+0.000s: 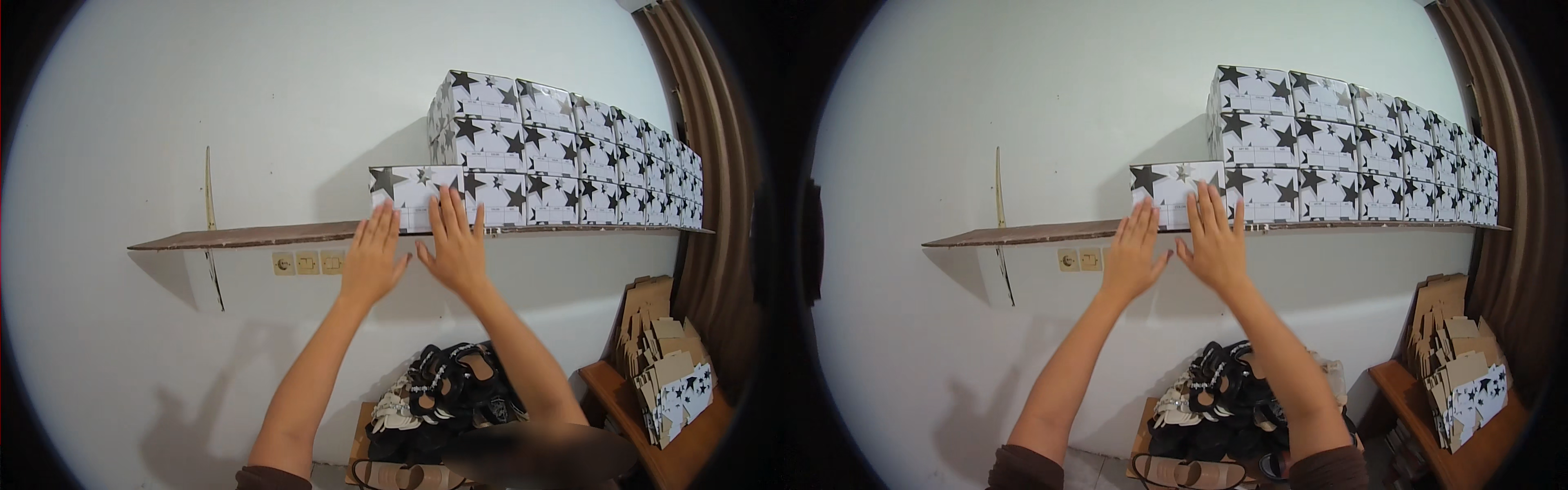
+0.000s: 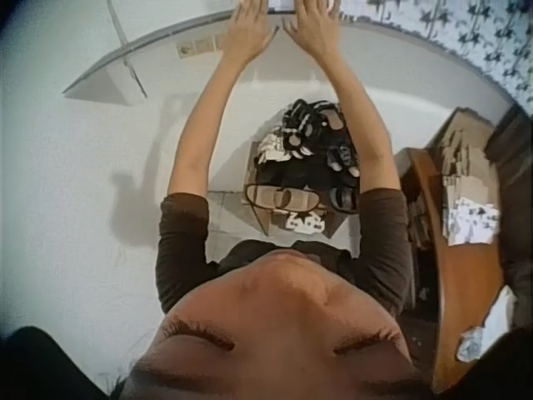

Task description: Fold flat cardboard into shoe boxes, place tissue paper inside, and stack them on a shelf.

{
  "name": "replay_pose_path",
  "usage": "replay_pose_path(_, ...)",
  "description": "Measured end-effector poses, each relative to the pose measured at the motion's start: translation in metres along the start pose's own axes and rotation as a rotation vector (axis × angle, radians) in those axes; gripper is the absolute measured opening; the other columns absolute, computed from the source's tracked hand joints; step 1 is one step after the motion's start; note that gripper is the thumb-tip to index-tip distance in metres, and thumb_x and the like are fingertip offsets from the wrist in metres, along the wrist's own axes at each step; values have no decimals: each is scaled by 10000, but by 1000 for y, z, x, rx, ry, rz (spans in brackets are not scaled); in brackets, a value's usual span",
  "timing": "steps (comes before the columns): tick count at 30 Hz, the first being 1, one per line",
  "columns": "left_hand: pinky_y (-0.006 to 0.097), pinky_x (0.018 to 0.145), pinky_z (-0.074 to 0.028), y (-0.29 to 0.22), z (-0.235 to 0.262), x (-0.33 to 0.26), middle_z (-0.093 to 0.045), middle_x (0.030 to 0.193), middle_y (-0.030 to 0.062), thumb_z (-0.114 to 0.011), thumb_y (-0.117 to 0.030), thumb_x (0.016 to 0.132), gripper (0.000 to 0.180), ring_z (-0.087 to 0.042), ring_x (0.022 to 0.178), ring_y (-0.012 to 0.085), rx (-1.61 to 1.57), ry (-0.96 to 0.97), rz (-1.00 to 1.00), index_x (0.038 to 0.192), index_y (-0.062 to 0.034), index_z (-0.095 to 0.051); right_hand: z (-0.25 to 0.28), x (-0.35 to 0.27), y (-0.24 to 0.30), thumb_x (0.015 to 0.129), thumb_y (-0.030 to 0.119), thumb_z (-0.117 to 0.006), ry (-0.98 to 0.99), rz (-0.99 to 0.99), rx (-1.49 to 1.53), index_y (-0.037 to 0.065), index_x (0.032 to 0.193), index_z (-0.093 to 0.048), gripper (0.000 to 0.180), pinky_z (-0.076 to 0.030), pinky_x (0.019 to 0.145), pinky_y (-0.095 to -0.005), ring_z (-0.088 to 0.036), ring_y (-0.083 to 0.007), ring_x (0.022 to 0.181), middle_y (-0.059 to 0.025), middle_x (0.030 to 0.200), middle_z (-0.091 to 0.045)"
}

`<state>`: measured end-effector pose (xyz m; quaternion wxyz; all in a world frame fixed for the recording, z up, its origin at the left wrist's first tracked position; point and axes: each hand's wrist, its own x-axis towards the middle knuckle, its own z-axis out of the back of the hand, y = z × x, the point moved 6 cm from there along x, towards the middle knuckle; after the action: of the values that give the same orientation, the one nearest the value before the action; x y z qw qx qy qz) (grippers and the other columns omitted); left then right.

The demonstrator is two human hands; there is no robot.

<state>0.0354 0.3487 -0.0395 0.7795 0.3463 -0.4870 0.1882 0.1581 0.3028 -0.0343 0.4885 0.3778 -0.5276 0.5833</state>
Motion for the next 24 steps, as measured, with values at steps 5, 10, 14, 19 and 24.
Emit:
replay_pose_path(5, 410, 1097, -234, -6, -11, -13, -288, 1474, 142, -536, -302, 852, 639, -260, 1372, 252, 31, -80, 41, 1375, 10, -345, -20, -28, 14, 865, 357, -498, -121, -136, -64, 83, 1392, -369, 608, -47, 1091, -573, -273, -253, 1367, -129, 1457, -328)
replay_pose_path(10, 415, 1097, -234, 0, -22, -11, -285, 1474, 146, -540, -270, 847, 637, -264, 1370, 262, -31, -72, 63, 1384, 7, -336, -31, -24, 7, 861, 356, -515, -107, -141, -106, 146, 1400, -373, 596, -54, 1090, -574, -275, -248, 1366, -114, 1464, -322)
replay_pose_path(14, 416, 1093, -245, 5, -27, -11, -291, 1471, 149, -546, -260, 843, 629, -277, 1363, 269, -52, -67, 52, 1380, 3, -348, -36, -26, 2, 851, 361, -537, -101, -140, -100, 204, 1396, -387, 587, -73, 1089, -575, -282, -246, 1362, -110, 1467, -316)
replay_pose_path(19, 402, 1092, -250, 9, -36, -11, -304, 1465, 142, -549, -271, 836, 621, -285, 1358, 256, -33, -73, 41, 1366, -2, -369, -45, -28, 0, 845, 375, -546, -76, -134, -101, 218, 1382, -408, 576, -101, 1084, -577, -291, -246, 1356, -110, 1464, -320)
replay_pose_path(24, 414, 1074, -271, 11, -40, -6, -369, 1426, 148, -548, -266, 832, 568, -344, 1322, 266, -26, -89, 52, 1321, -1, -433, -45, -23, -4, 840, 376, -556, -76, -96, -125, 223, 1355, -443, 549, -163, 1073, -564, -354, -249, 1315, -112, 1431, -371)
